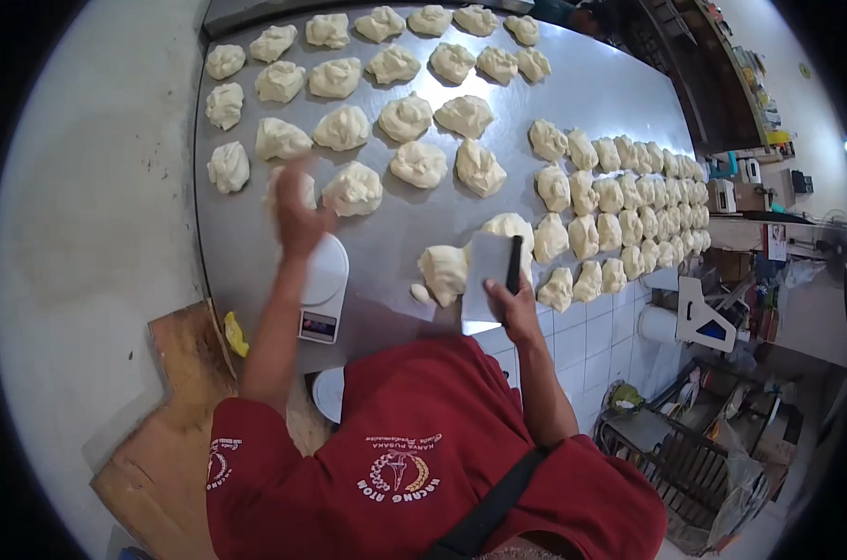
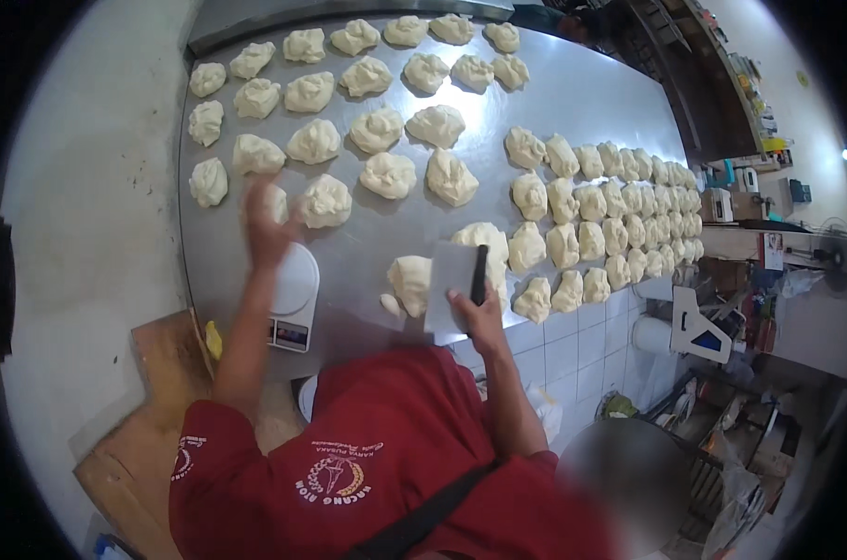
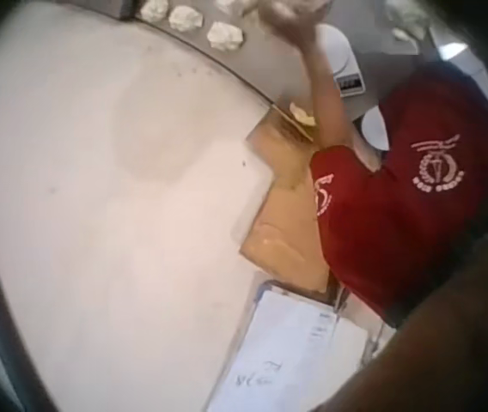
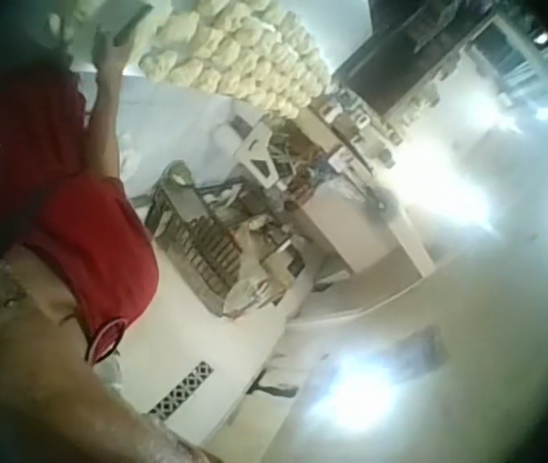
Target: Weighing and shaping small pieces of dough on a metal workbench.
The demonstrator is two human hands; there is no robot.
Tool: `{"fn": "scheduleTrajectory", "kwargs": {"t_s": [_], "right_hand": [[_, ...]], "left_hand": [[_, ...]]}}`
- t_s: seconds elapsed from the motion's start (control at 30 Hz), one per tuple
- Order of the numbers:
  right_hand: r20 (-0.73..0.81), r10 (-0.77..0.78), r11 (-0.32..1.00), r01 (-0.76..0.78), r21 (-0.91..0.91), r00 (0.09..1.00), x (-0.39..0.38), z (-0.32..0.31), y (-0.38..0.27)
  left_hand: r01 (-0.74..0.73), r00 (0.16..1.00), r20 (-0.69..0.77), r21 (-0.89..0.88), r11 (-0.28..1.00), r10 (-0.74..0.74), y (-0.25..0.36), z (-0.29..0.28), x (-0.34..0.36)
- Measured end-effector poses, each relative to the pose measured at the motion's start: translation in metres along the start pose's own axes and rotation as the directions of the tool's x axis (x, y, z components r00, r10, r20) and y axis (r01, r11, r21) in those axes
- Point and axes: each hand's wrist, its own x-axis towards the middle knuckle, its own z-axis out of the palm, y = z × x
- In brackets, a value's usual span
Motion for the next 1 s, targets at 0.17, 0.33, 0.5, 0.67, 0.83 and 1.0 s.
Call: {"fn": "scheduleTrajectory", "kwargs": {"t_s": [0.17,0.33,0.5,0.67,0.83,1.0], "right_hand": [[-0.101,-0.145,0.989,0.146,0.01,0.984,0.004,-0.028,-0.005],[0.046,-0.332,0.858,0.322,-0.4,0.942,0.012,-0.051,0.017],[0.059,-0.253,0.691,0.223,-0.688,0.966,0.012,-0.041,0.005],[0.137,-0.296,0.483,0.272,-0.833,0.945,0.026,-0.018,0.0],[0.162,-0.355,0.456,0.321,-0.83,0.921,0.043,-0.002,0.044],[0.155,-0.313,0.47,0.294,-0.832,0.937,0.053,0.018,0.042]], "left_hand": [[-0.252,0.787,0.557,-0.103,0.962,0.266,0.114,0.073,-0.118],[-0.351,0.801,0.572,0.208,0.913,0.177,0.14,0.115,-0.148],[-0.217,0.757,0.641,0.064,0.974,0.127,0.118,0.129,-0.161],[-0.221,0.738,0.666,0.091,0.971,0.105,0.118,0.111,-0.168],[-0.153,0.828,0.56,0.163,0.975,0.036,0.138,0.09,-0.178],[-0.119,0.887,0.461,0.199,0.973,0.014,0.148,0.08,-0.179]]}}
